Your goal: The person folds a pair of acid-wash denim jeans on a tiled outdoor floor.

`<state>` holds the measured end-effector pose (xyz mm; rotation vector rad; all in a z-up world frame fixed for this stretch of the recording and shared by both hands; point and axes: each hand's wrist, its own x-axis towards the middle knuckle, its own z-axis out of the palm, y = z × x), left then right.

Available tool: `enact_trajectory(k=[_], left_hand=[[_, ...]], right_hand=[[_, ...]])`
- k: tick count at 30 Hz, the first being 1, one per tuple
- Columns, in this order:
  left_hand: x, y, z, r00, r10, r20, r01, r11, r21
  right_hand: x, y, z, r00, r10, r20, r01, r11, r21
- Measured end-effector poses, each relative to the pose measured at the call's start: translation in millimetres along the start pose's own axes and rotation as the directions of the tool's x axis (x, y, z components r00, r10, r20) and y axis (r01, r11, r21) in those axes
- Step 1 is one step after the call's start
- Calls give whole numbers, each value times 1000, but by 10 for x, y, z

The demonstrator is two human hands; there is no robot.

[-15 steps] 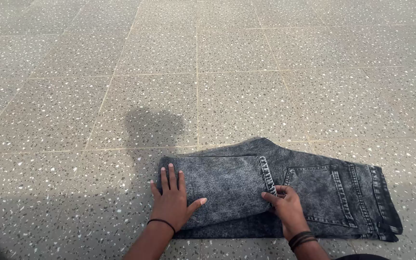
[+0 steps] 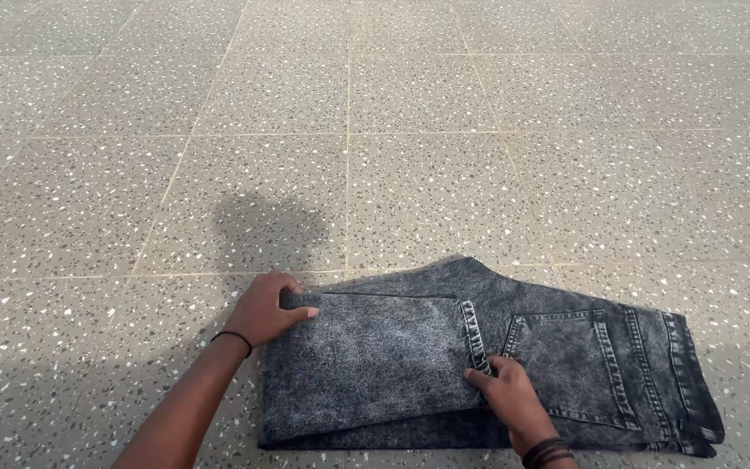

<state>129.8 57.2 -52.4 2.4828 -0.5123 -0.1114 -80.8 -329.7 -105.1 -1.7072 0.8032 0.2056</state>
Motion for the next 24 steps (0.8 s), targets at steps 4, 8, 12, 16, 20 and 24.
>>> enact_trajectory(k=[4, 8, 12, 16, 20, 24], left_hand=[[113, -57, -122, 993, 11, 120, 28, 948, -317], [114, -95, -156, 966, -29, 257, 134, 906, -403], [-76, 418, -403, 975, -34, 221, -55, 922, 384], [-70, 514, -372, 972, 67, 226, -190, 788, 586], [-95, 630, -477, 963, -8, 269, -174, 744, 645], [79, 96, -101, 989, -50, 140, -25, 872, 489]], right_hand=[[-470, -569, -13, 993, 120, -6, -117, 977, 180], [-431, -566, -195, 991, 57, 118, -106, 879, 465], [-446, -548, -65, 987, 138, 78, -151, 967, 206], [-241, -241, -3, 997, 63, 36, -63, 998, 2], [-121, -95, -28, 999, -13, 42, 16, 997, -79], [-312, -350, -60, 994, 81, 74, -75, 994, -73]])
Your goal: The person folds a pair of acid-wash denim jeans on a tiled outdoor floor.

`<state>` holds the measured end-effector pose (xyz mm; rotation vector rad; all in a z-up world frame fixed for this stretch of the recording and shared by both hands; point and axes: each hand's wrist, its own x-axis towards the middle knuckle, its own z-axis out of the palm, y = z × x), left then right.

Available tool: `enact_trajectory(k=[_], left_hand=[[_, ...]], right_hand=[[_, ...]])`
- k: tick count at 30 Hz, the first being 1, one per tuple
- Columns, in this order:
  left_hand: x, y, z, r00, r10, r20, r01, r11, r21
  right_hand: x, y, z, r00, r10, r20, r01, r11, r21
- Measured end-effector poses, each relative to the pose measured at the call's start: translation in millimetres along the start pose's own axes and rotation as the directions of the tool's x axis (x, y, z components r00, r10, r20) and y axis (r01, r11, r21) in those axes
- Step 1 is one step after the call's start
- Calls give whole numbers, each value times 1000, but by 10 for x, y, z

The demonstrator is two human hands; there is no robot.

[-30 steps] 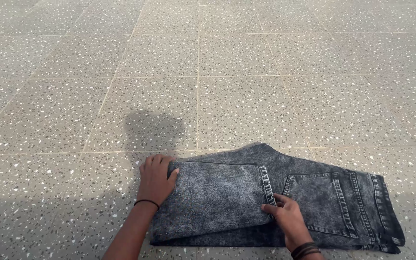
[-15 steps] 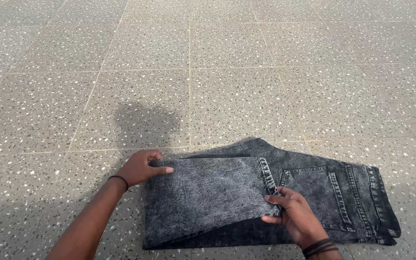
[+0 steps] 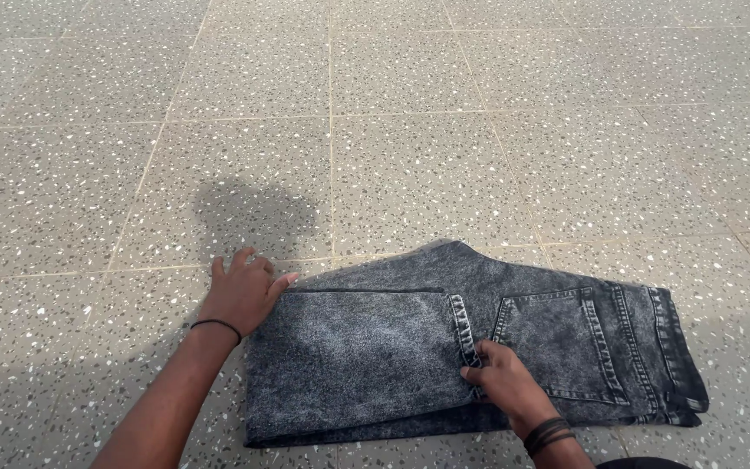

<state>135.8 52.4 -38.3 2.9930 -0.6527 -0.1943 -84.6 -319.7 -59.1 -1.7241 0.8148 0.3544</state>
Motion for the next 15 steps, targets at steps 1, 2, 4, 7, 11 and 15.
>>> enact_trajectory(k=[1, 2, 4, 7, 11, 15], left_hand=[[18, 11, -73, 1000, 0, -3, 0, 1000, 2], [-9, 19, -122, 998, 10, 61, -12, 999, 31], [-51, 91, -272, 992, 15, 129, -23, 998, 59], [-36, 195, -368, 911, -107, 399, 80, 993, 85], [-78, 276, -396, 936, -150, 319, 119, 986, 112], [-161, 238, -384, 953, -267, 143, 285, 951, -123]], right_hand=[[14, 18, -16, 1000, -4, 0, 4, 1000, 1], [2, 69, -18, 991, -135, 25, 135, 991, -6], [-256, -42, 60, 964, -262, 53, 263, 965, -9], [-843, -381, 253, 815, -580, -16, 519, 741, -426], [-1063, -404, 445, 531, -799, 281, 784, 338, -521], [-984, -146, 754, -52, -941, 334, 879, -202, -431]])
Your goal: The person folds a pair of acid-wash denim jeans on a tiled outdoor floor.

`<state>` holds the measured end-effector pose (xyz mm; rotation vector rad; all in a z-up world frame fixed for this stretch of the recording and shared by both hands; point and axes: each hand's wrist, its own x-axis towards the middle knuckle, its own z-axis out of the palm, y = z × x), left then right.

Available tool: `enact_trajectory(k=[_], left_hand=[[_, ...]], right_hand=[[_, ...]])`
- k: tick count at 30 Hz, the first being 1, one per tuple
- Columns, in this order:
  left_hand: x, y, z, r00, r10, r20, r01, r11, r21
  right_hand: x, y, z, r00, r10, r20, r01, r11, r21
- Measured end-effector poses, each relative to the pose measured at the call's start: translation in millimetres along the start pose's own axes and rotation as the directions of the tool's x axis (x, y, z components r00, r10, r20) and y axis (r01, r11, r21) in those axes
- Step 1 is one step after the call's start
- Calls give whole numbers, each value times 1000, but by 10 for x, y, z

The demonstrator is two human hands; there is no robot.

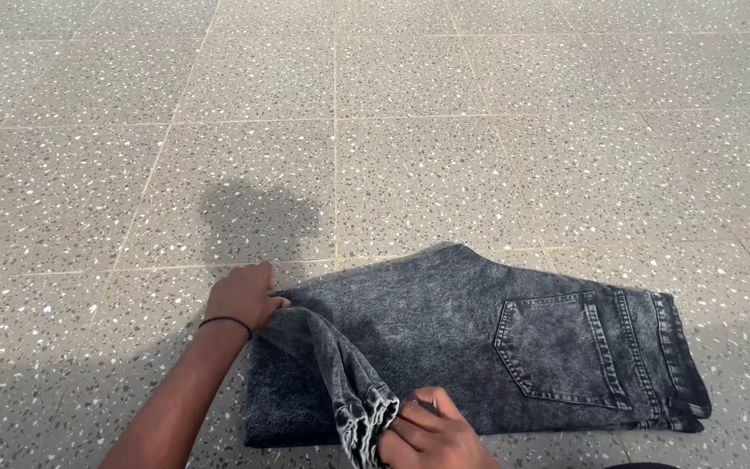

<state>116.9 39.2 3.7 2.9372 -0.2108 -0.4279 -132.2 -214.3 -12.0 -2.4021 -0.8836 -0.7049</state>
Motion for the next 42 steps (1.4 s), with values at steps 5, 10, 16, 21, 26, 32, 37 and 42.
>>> enact_trajectory(k=[5, 10, 16, 21, 26, 32, 37, 42], left_hand=[[501, -431, 524, 982, 153, -112, -155, 988, -5], [517, -515, 388, 926, 289, -243, -305, 952, -29], [366, -233, -44, 957, 44, 286, -36, 999, -31], [655, -381, 596, 996, -5, 83, -2, 996, 90], [594, -384, 404, 985, -84, 154, 87, 996, -13], [459, -387, 171, 998, 10, -65, -28, 960, -279], [326, -388, -50, 943, 327, -56, -312, 816, -487], [91, -229, -190, 929, 330, 170, -318, 943, -93]], right_hand=[[-645, 18, 842, 977, 210, 34, -210, 928, 309], [-1232, 356, 1466, 913, 406, 35, -322, 665, 674], [-220, -91, 383, 937, 331, -112, -315, 939, 140], [-560, 148, 749, 981, 191, -46, -187, 979, 81], [-359, 69, 368, 932, 359, -55, -353, 930, 101], [-533, 546, 126, 377, 895, 240, -913, 315, 260], [-289, 899, -103, -87, 929, 361, -917, -216, 334], [-463, 1021, 64, -117, 842, 526, -867, -344, 359]])
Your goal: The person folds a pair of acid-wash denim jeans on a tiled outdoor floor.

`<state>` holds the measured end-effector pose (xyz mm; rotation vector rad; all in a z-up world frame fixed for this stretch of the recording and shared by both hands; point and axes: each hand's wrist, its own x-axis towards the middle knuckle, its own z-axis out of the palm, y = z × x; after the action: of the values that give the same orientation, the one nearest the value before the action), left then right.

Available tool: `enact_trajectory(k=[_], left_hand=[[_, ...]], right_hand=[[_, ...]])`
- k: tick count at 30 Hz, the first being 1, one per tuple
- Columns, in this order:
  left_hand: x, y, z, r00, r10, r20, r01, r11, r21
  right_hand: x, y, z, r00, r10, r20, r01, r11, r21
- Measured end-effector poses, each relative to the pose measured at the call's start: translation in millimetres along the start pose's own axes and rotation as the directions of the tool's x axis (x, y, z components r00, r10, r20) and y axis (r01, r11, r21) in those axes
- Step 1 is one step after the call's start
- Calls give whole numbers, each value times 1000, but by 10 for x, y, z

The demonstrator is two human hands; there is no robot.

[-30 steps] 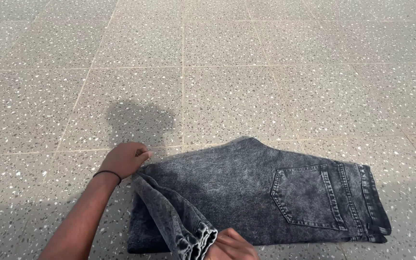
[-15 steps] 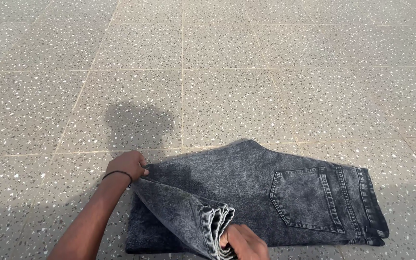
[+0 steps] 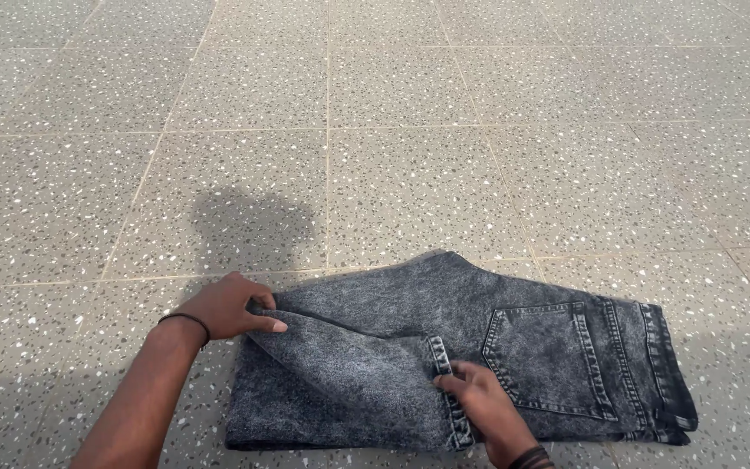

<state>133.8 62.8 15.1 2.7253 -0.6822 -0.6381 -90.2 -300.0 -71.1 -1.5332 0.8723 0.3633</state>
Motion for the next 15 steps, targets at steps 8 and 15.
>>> enact_trajectory(k=[8, 15], left_hand=[[258, -82, 597, 945, 37, -325, 2, 993, 119], [210, 177, 523, 915, -237, -326, 253, 967, 7]], right_hand=[[-28, -198, 92, 714, -680, -170, 670, 733, -119], [186, -156, 169, 822, -477, -313, 363, 860, -357]])
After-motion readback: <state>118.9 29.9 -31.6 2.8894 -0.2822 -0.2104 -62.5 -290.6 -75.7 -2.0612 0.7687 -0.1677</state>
